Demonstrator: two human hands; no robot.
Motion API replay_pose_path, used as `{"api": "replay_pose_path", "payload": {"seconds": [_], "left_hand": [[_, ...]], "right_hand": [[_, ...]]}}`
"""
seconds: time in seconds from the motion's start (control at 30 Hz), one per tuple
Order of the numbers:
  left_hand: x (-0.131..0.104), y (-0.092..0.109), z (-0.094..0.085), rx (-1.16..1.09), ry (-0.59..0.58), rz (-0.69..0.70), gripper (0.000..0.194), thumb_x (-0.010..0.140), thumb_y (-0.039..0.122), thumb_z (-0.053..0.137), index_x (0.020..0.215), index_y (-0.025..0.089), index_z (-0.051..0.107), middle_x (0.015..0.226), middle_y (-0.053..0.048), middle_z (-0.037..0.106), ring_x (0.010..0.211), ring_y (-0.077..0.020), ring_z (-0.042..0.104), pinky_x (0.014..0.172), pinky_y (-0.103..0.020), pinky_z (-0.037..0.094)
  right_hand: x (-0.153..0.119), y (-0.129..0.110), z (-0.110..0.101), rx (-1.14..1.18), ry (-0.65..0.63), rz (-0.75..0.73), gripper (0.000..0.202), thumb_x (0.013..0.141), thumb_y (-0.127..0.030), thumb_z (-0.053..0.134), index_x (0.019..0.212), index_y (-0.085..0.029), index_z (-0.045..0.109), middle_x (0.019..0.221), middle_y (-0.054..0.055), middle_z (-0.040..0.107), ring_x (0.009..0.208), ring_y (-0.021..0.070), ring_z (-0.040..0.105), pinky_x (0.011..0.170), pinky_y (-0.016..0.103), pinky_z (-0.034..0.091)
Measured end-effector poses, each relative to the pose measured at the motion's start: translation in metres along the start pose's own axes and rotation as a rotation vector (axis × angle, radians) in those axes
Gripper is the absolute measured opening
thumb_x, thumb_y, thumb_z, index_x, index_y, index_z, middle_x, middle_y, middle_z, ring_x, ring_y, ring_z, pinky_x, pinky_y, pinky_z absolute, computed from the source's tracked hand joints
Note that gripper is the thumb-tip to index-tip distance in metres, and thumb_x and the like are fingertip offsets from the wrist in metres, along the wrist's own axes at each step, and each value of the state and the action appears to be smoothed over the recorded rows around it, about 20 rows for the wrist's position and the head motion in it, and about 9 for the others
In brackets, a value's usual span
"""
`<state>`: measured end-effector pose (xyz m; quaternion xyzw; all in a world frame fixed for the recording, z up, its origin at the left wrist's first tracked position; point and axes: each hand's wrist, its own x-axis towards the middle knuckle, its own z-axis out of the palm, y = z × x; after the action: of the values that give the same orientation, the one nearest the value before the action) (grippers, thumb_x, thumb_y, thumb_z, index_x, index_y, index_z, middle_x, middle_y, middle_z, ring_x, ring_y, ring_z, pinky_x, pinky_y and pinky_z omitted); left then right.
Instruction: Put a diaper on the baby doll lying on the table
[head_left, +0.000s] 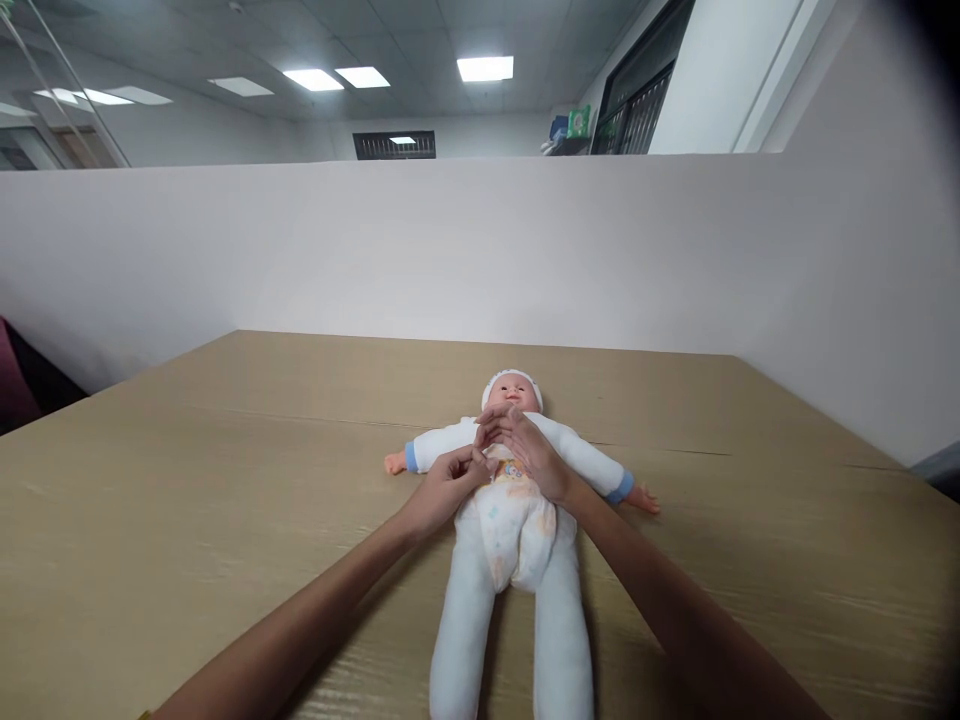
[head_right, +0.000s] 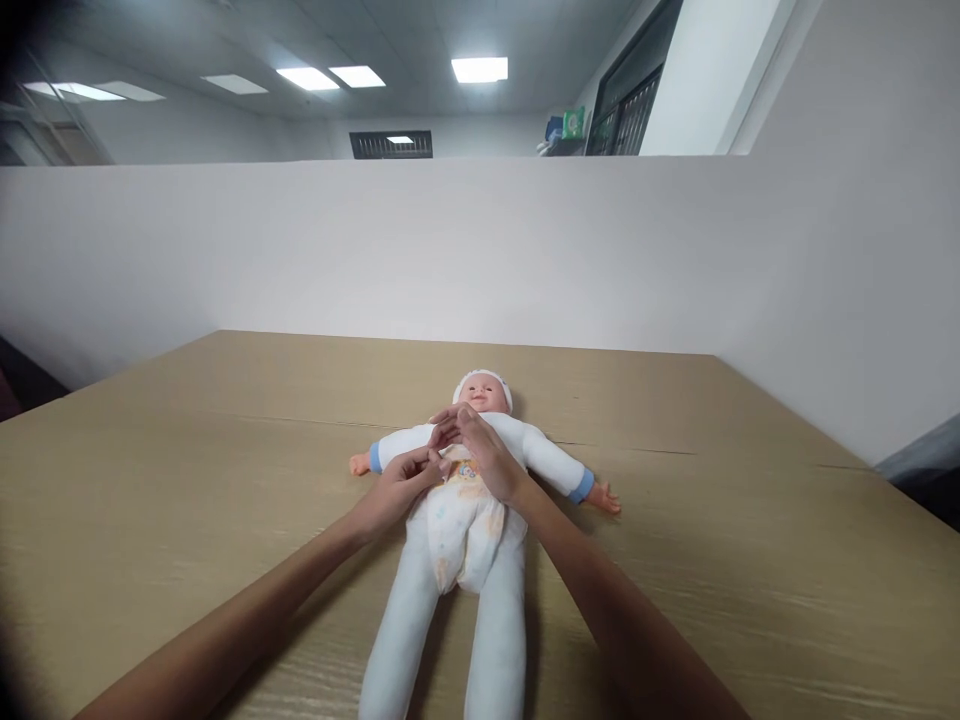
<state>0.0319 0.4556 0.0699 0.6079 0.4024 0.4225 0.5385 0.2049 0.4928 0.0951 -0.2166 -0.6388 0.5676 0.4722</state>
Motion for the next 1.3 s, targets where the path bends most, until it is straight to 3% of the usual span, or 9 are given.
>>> {"api": "replay_pose_path", "payload": {"seconds": [0.27,0.47,0.6,0.77,0.9,1.0,1.07,1.17,1.3], "left_hand": [[-0.002,-0.004,0.012,-0.002,0.097,0.039,0.053,0.087,0.048,0.076,0.068,0.022,0.034,0.068,0.007,0.027,0.066,-0.0123,0.021,0.061,-0.030,0.020],[-0.003,-0.011,0.013,0.007,0.170,0.061,0.053,0.085,0.047,0.078,0.073,0.023,0.032,0.072,0.007,0.026,0.067,-0.0120,0.023,0.062,-0.029,0.021],[-0.005,-0.018,0.010,-0.029,0.121,0.083,0.051,0.091,0.049,0.073,0.075,0.023,0.031,0.074,0.007,0.025,0.068,-0.0122,0.022,0.062,-0.028,0.022],[-0.014,-0.018,0.006,-0.018,0.098,0.139,0.039,0.101,0.048,0.060,0.082,0.024,0.036,0.077,0.006,0.029,0.069,-0.0134,0.027,0.064,-0.027,0.028],[-0.045,0.000,0.001,0.181,0.146,0.310,0.023,0.104,0.038,0.058,0.090,0.023,0.047,0.087,0.002,0.048,0.082,-0.0165,0.044,0.079,-0.030,0.038],[-0.081,0.016,-0.005,0.477,-0.029,0.465,0.004,0.104,0.028,0.058,0.104,0.024,0.060,0.100,-0.002,0.065,0.097,-0.0200,0.053,0.091,-0.035,0.038],[-0.102,0.024,-0.006,0.694,-0.196,0.520,0.005,0.104,0.026,0.059,0.107,0.025,0.063,0.104,-0.001,0.073,0.101,-0.0214,0.055,0.096,-0.039,0.034],[-0.122,0.027,0.000,0.903,-0.323,0.479,0.007,0.104,0.032,0.060,0.102,0.026,0.065,0.102,0.003,0.076,0.103,-0.0231,0.055,0.098,-0.043,0.028],[-0.129,0.021,0.024,0.936,-0.147,0.269,0.014,0.103,0.039,0.062,0.099,0.026,0.064,0.101,0.001,0.075,0.107,-0.0261,0.056,0.100,-0.045,0.027]], "right_hand": [[0.001,0.003,-0.001,-0.004,-0.047,-0.004,0.055,0.103,-0.070,0.041,0.108,-0.022,0.068,0.092,0.005,0.070,0.087,0.0216,0.068,0.091,0.039,0.054],[-0.001,0.001,0.000,-0.032,-0.061,-0.017,0.051,0.107,-0.064,0.038,0.107,-0.023,0.069,0.092,0.005,0.072,0.089,0.0230,0.068,0.092,0.040,0.053],[0.000,0.002,-0.001,-0.067,-0.076,-0.012,0.051,0.109,-0.060,0.033,0.107,-0.023,0.068,0.092,0.005,0.070,0.090,0.0229,0.067,0.091,0.040,0.053],[-0.010,-0.009,0.007,-0.387,0.068,-0.216,0.045,0.111,-0.048,0.036,0.092,-0.021,0.066,0.086,0.004,0.066,0.083,0.0202,0.062,0.079,0.035,0.049],[-0.051,-0.039,0.032,-0.772,0.199,-0.399,0.029,0.109,-0.029,0.043,0.086,-0.023,0.059,0.083,0.003,0.064,0.080,0.0206,0.059,0.078,0.037,0.046],[-0.103,-0.056,0.053,-1.023,0.049,-0.302,0.016,0.105,-0.018,0.049,0.093,-0.022,0.059,0.089,0.004,0.066,0.086,0.0227,0.059,0.081,0.039,0.046],[-0.139,-0.057,0.063,-1.096,-0.043,-0.166,0.014,0.104,-0.015,0.050,0.098,-0.022,0.060,0.095,0.004,0.067,0.090,0.0235,0.061,0.080,0.037,0.048],[-0.180,-0.048,0.067,-1.047,-0.151,-0.029,0.017,0.104,-0.012,0.049,0.101,-0.023,0.062,0.098,0.003,0.068,0.092,0.0218,0.065,0.081,0.034,0.052],[-0.201,-0.040,0.058,-1.047,-0.102,0.087,0.017,0.104,-0.014,0.050,0.101,-0.023,0.064,0.098,0.004,0.069,0.093,0.0222,0.067,0.082,0.034,0.053]]}}
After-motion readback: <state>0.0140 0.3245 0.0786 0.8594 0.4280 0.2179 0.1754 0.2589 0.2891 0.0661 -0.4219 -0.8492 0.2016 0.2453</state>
